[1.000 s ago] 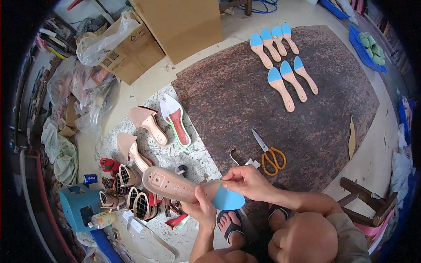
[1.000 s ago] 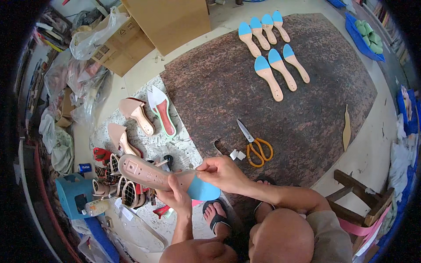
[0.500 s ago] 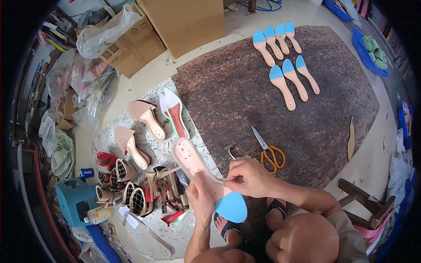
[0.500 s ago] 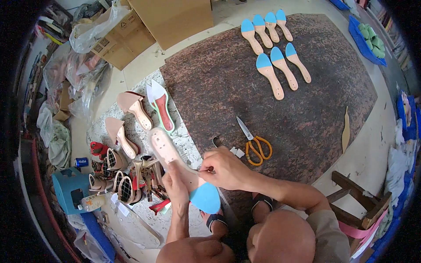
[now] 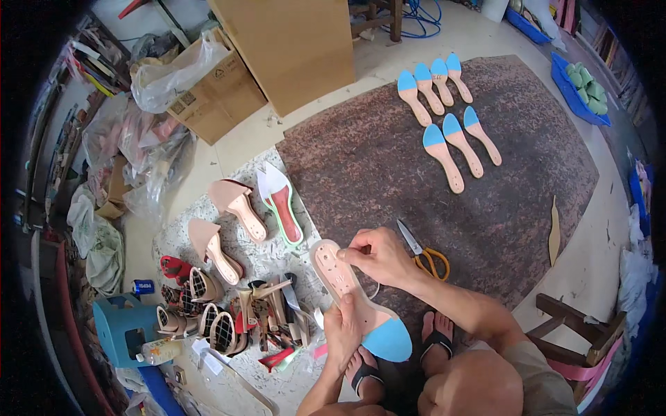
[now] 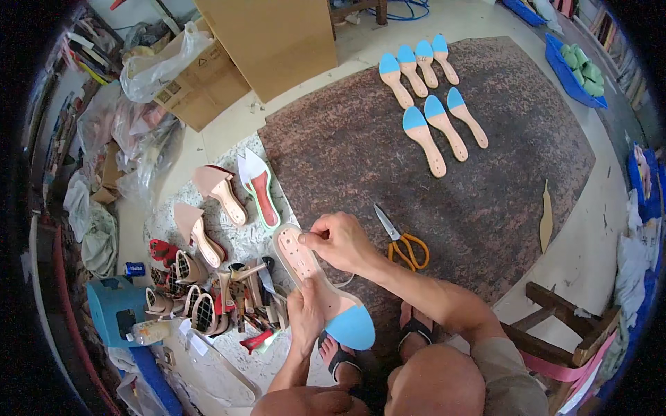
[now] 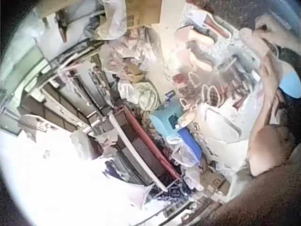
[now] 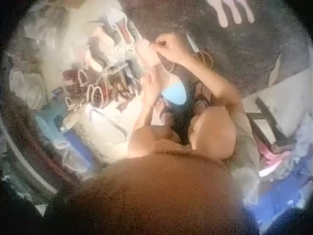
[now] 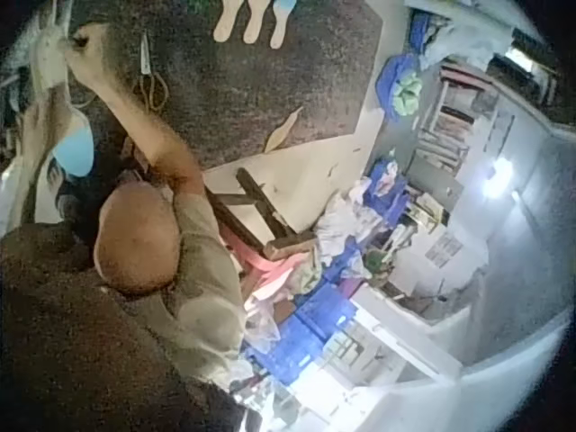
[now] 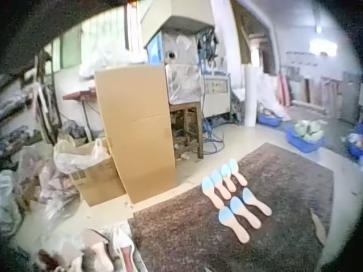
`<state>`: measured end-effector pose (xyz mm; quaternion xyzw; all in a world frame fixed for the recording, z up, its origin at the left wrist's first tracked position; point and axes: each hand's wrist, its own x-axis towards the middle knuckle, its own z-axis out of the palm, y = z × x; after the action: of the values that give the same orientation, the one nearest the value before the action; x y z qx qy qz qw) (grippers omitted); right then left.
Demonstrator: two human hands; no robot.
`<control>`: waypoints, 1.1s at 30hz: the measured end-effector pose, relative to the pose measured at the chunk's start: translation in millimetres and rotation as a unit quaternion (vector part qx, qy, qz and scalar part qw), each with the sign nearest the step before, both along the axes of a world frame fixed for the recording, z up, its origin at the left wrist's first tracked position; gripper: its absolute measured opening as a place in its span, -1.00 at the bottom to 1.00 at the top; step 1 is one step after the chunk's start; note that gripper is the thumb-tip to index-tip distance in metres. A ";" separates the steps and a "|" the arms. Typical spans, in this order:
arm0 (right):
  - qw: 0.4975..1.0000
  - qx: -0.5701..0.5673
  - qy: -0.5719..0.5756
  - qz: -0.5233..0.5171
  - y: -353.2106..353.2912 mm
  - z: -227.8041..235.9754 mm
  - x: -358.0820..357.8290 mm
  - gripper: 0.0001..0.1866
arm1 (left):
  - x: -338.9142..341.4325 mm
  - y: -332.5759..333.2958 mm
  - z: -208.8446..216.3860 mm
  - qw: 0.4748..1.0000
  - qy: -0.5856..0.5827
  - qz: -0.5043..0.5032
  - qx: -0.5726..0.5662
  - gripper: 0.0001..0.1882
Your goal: The person is assembling shoe components on the floor. They use scissors to cut a white strap and attach it to a shoe sole, then place the finished sole on a mat. The person handles multiple shoe soles and straps, working on them one at a time.
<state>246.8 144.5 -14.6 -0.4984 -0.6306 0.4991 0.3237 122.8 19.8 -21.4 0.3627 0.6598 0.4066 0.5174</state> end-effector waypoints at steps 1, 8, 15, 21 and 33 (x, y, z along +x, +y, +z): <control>0.998 -0.050 -0.034 0.025 3.9 10.1 2.3 -0.70 | -2.6 -1.8 -3.4 1.000 -0.012 0.004 0.002 -0.62; 0.979 -0.022 0.188 0.074 5.5 -1.6 -10.8 -0.74 | -1.7 0.3 10.1 0.997 0.002 -0.075 0.010 -0.83; 0.982 0.138 0.096 0.086 -4.3 18.5 -6.6 -0.53 | -2.2 -1.6 9.5 0.991 -0.092 -0.094 0.015 -0.84; 0.965 0.249 -0.015 0.076 -13.2 42.1 2.7 -0.44 | -28.2 -5.8 -8.0 0.971 -0.130 -0.194 -0.045 -0.67; 0.928 -0.168 0.327 0.065 -8.4 23.8 42.6 -0.58 | -24.6 12.5 23.4 0.980 -0.007 -0.166 0.107 -0.30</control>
<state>289.5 136.2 9.3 -0.3128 -0.4274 0.7529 0.3906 98.2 32.3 2.0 0.5180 0.5395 0.3853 0.5405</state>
